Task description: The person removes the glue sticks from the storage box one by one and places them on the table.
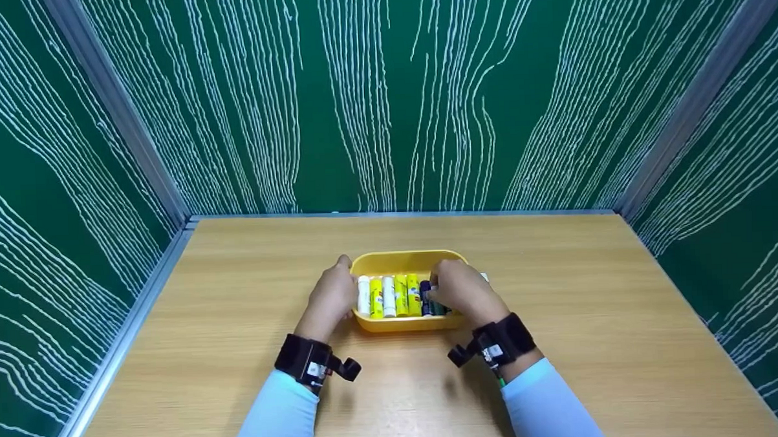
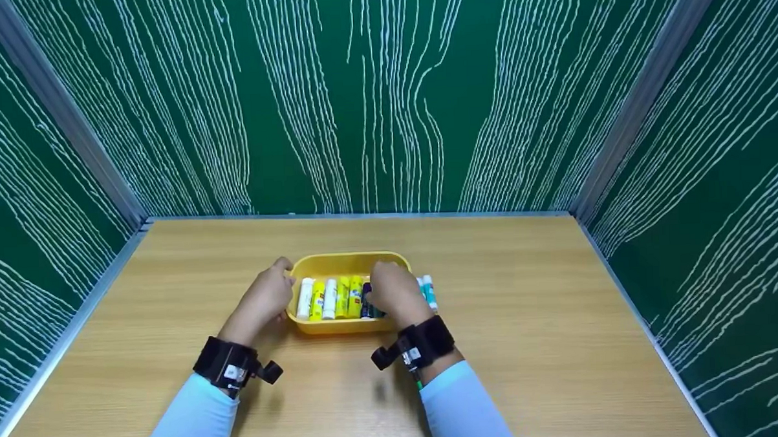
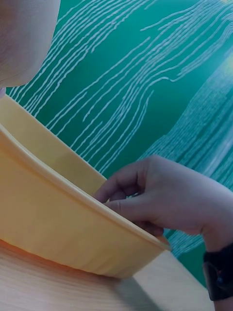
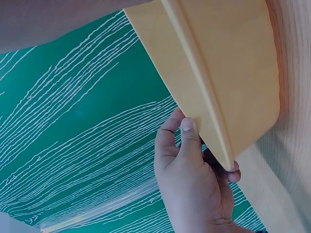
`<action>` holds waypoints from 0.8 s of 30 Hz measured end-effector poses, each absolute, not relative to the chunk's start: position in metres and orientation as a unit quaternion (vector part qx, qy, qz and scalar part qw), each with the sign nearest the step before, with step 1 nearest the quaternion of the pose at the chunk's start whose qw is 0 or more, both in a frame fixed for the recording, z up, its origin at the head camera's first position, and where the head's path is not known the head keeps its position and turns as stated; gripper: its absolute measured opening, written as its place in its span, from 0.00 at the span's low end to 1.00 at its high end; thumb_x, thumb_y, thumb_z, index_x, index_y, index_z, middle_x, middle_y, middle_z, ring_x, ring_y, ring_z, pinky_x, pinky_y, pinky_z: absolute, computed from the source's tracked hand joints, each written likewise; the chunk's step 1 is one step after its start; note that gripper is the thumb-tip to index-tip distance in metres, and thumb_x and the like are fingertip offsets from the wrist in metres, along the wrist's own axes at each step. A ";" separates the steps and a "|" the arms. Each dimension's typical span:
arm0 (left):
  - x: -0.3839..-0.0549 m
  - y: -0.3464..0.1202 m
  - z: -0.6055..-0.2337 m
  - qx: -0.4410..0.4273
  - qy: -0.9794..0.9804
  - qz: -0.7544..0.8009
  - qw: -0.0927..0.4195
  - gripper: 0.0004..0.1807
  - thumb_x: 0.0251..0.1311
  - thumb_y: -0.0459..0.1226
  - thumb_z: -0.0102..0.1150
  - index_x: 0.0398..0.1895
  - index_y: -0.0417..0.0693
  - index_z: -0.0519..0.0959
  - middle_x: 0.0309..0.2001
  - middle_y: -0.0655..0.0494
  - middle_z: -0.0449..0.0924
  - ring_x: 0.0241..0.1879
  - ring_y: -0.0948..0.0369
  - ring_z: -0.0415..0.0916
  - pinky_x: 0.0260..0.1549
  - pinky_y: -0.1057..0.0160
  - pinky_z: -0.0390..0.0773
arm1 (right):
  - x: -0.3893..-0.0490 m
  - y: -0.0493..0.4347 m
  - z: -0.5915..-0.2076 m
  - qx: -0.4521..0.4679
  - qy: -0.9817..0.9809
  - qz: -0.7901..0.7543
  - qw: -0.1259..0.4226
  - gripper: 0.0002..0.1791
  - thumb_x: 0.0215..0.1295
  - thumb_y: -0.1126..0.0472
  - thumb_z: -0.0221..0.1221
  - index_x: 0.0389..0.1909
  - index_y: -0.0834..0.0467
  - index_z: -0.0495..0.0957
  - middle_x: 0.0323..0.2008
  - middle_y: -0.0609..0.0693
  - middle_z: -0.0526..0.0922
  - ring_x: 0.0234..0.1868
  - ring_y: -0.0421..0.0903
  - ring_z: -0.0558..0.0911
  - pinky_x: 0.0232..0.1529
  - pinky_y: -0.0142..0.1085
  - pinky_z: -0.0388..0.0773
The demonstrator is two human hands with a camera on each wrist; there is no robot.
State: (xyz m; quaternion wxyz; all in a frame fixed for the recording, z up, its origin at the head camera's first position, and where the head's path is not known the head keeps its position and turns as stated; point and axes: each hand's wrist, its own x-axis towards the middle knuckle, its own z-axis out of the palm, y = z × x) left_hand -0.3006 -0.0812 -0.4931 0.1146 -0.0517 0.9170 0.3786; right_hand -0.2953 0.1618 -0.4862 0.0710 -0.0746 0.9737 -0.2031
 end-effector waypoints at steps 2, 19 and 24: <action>-0.301 -0.081 -0.493 -0.051 0.917 0.379 0.114 0.17 0.73 0.37 0.38 0.63 0.51 0.60 0.39 0.42 0.75 0.13 0.53 0.75 0.09 0.59 0.74 | -0.294 0.162 -0.485 -0.078 0.973 -0.203 0.071 0.10 0.55 0.52 0.68 0.31 0.52 0.81 0.25 0.47 0.80 0.25 0.47 0.78 0.26 0.36 0.74; -0.300 -0.083 -0.495 -0.042 0.921 0.376 0.095 0.17 0.72 0.37 0.39 0.61 0.50 0.62 0.39 0.42 0.75 0.14 0.54 0.76 0.09 0.60 0.75 | -0.285 0.159 -0.471 -0.133 0.968 -0.199 0.083 0.13 0.53 0.59 0.69 0.40 0.51 0.80 0.30 0.47 0.78 0.29 0.47 0.77 0.27 0.35 0.74; -0.299 -0.082 -0.494 -0.045 0.922 0.372 0.096 0.17 0.72 0.37 0.39 0.62 0.51 0.61 0.41 0.42 0.75 0.14 0.53 0.76 0.09 0.60 0.75 | -0.283 0.160 -0.470 -0.166 0.967 -0.173 0.083 0.17 0.52 0.63 0.69 0.43 0.50 0.78 0.31 0.47 0.78 0.31 0.46 0.76 0.30 0.35 0.74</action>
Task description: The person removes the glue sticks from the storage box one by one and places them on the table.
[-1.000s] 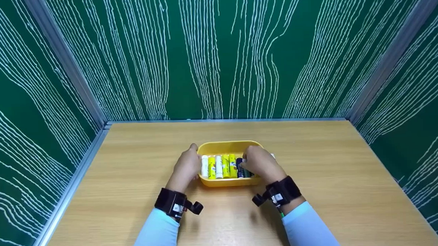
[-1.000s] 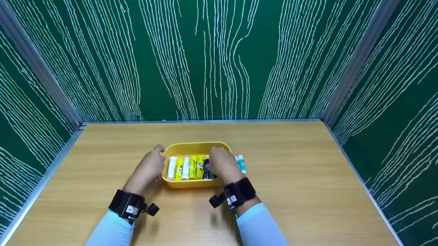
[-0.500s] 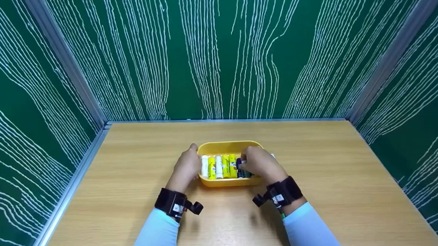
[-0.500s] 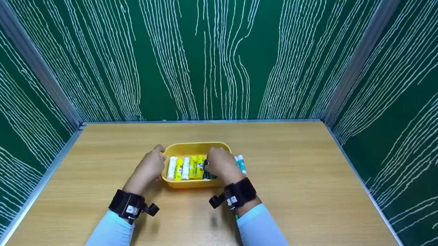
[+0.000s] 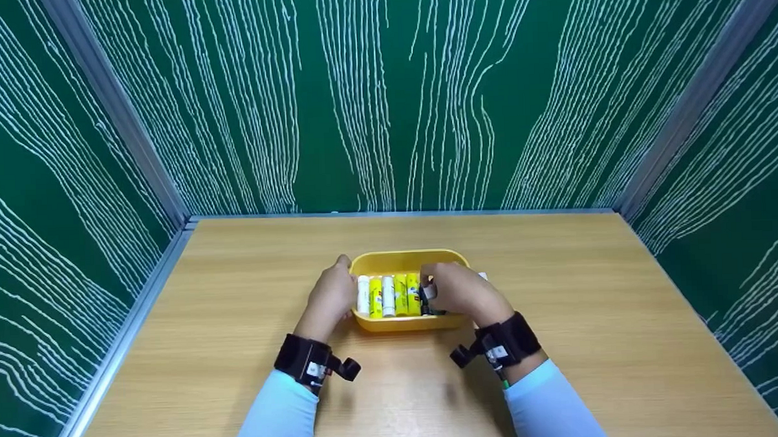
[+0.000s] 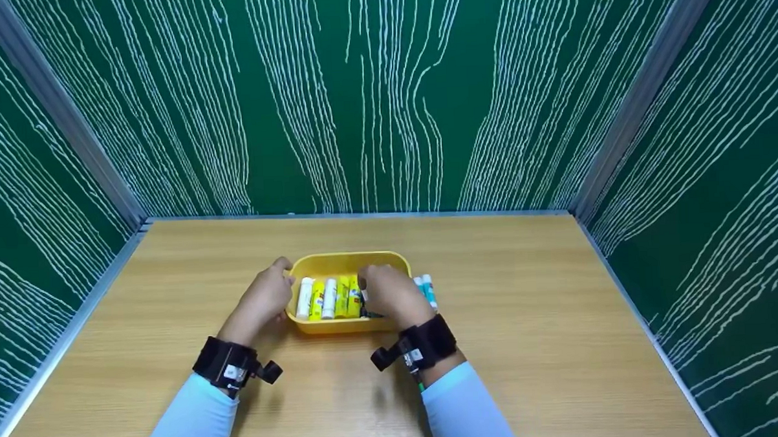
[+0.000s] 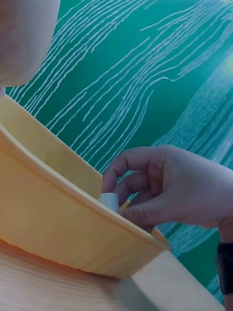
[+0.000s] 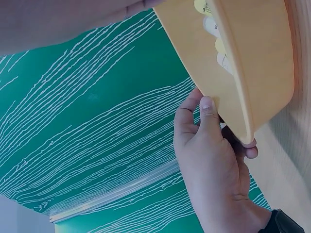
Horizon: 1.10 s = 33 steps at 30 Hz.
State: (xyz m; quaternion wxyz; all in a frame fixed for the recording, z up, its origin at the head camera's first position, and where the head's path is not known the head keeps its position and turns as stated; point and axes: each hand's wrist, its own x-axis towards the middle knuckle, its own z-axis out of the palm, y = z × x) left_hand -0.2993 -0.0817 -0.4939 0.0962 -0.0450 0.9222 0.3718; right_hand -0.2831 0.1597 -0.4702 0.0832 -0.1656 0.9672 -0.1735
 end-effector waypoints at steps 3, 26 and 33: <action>-0.300 -0.081 -0.494 -0.051 0.919 0.377 0.105 0.18 0.73 0.38 0.38 0.64 0.52 0.60 0.42 0.42 0.75 0.15 0.53 0.76 0.09 0.60 0.75 | -0.283 0.160 -0.470 -0.175 0.967 -0.161 0.092 0.20 0.51 0.63 0.70 0.45 0.49 0.77 0.32 0.47 0.79 0.32 0.46 0.76 0.33 0.35 0.74; -0.300 -0.081 -0.494 -0.042 0.922 0.370 0.104 0.18 0.73 0.38 0.39 0.64 0.49 0.60 0.38 0.42 0.76 0.14 0.53 0.76 0.09 0.60 0.75 | -0.284 0.166 -0.462 -0.154 0.948 -0.255 0.110 0.18 0.57 0.60 0.65 0.49 0.46 0.77 0.33 0.49 0.78 0.30 0.47 0.78 0.25 0.35 0.77; -0.299 -0.081 -0.494 -0.042 0.921 0.373 0.101 0.18 0.73 0.38 0.38 0.63 0.49 0.60 0.39 0.42 0.75 0.14 0.53 0.75 0.09 0.60 0.75 | -0.284 0.173 -0.454 -0.111 0.946 -0.284 0.107 0.21 0.57 0.57 0.65 0.52 0.42 0.77 0.38 0.48 0.77 0.32 0.48 0.79 0.25 0.35 0.78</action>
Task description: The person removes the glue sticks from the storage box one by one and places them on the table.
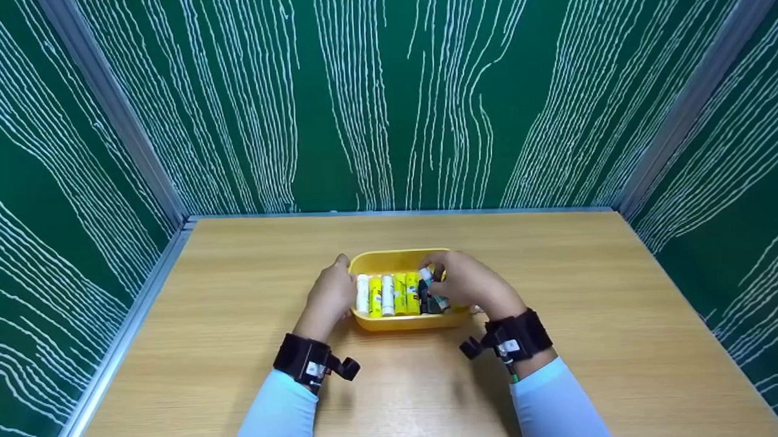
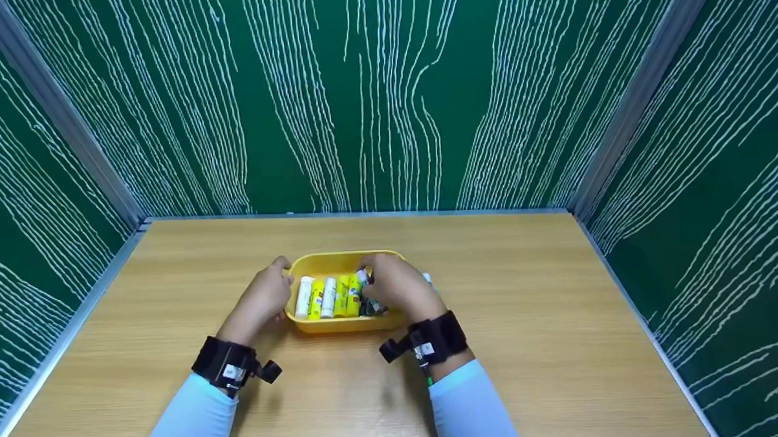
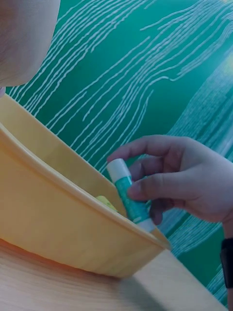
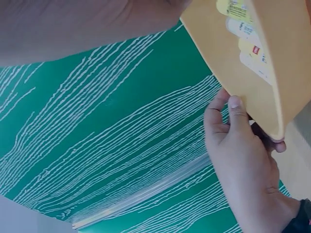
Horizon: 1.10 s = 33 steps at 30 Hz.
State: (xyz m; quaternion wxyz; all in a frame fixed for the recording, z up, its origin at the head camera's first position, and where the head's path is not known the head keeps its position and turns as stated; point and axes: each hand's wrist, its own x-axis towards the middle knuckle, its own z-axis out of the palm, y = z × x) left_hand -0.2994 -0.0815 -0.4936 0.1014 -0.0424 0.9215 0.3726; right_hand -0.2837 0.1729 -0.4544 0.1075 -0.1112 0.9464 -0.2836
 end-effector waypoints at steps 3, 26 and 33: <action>-0.299 -0.081 -0.494 -0.042 0.921 0.373 0.100 0.17 0.72 0.37 0.38 0.62 0.48 0.61 0.38 0.42 0.75 0.13 0.53 0.75 0.09 0.60 0.75 | -0.285 0.177 -0.453 -0.102 0.945 -0.293 0.100 0.20 0.58 0.57 0.65 0.52 0.43 0.77 0.38 0.48 0.77 0.31 0.49 0.79 0.22 0.36 0.78; -0.302 -0.081 -0.493 -0.046 0.924 0.360 0.116 0.18 0.73 0.37 0.38 0.63 0.52 0.60 0.35 0.43 0.76 0.15 0.53 0.76 0.10 0.60 0.75 | -0.300 0.242 -0.446 -0.039 0.934 -0.350 0.056 0.22 0.62 0.58 0.58 0.59 0.51 0.73 0.41 0.55 0.78 0.38 0.51 0.80 0.35 0.40 0.79; -0.302 -0.081 -0.493 -0.062 0.919 0.369 0.124 0.20 0.73 0.38 0.37 0.66 0.54 0.58 0.40 0.43 0.75 0.16 0.53 0.76 0.10 0.60 0.75 | -0.307 0.269 -0.458 0.025 0.936 -0.337 0.101 0.26 0.62 0.57 0.57 0.62 0.54 0.69 0.45 0.57 0.76 0.41 0.52 0.77 0.36 0.39 0.77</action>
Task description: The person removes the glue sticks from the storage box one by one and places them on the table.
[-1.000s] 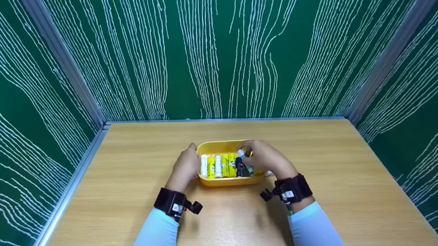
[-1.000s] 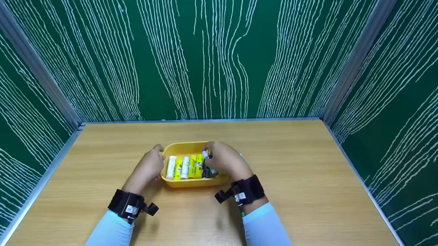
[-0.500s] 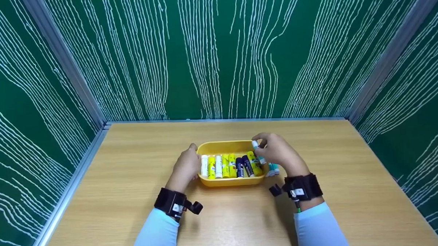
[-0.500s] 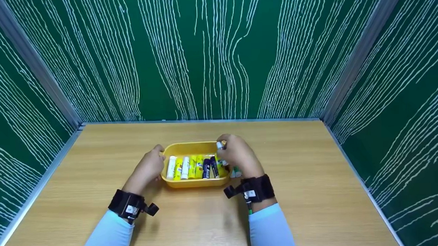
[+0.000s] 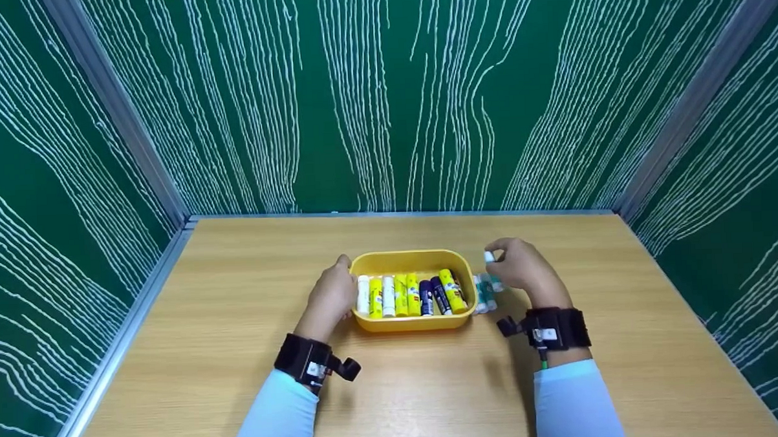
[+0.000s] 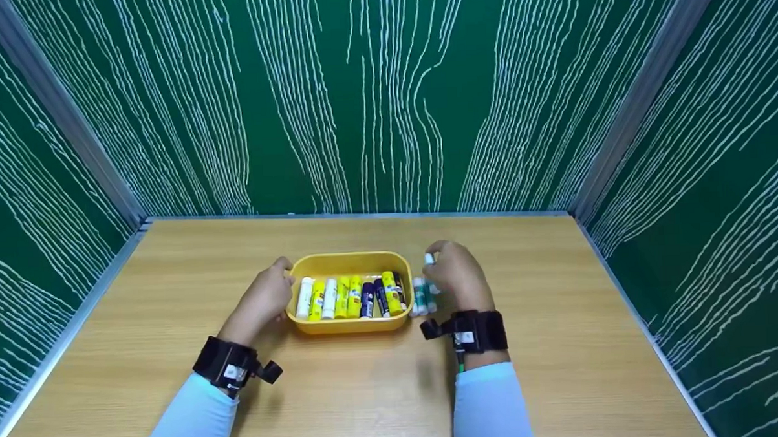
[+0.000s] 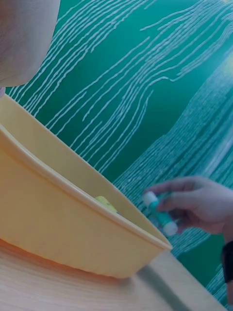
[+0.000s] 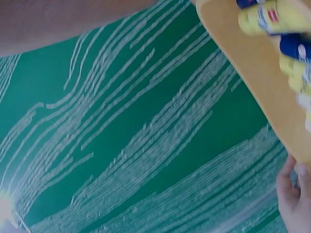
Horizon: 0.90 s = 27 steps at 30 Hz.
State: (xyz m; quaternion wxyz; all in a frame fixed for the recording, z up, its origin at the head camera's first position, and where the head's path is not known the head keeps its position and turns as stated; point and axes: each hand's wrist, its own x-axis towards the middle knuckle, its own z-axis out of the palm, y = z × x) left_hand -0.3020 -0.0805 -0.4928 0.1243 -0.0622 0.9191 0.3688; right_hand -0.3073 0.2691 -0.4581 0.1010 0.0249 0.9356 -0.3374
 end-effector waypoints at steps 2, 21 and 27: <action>-0.302 -0.080 -0.493 -0.063 0.919 0.370 0.124 0.20 0.73 0.38 0.37 0.66 0.54 0.58 0.41 0.43 0.74 0.16 0.53 0.76 0.10 0.60 0.75 | -0.310 0.275 -0.464 0.038 0.937 -0.328 0.116 0.26 0.62 0.57 0.57 0.62 0.55 0.69 0.46 0.57 0.76 0.42 0.53 0.77 0.37 0.40 0.77; -0.302 -0.081 -0.496 -0.045 0.922 0.371 0.100 0.18 0.72 0.37 0.38 0.63 0.51 0.60 0.41 0.41 0.75 0.14 0.53 0.76 0.09 0.60 0.75 | -0.309 0.285 -0.496 0.131 0.860 -0.449 0.205 0.23 0.64 0.66 0.55 0.60 0.57 0.68 0.51 0.60 0.73 0.41 0.57 0.79 0.35 0.48 0.80; -0.301 -0.082 -0.496 -0.047 0.922 0.372 0.100 0.18 0.73 0.37 0.38 0.64 0.51 0.60 0.41 0.41 0.75 0.14 0.53 0.76 0.09 0.60 0.75 | -0.308 0.285 -0.498 0.136 0.842 -0.478 0.212 0.22 0.66 0.65 0.54 0.61 0.56 0.68 0.52 0.60 0.71 0.41 0.58 0.79 0.36 0.49 0.80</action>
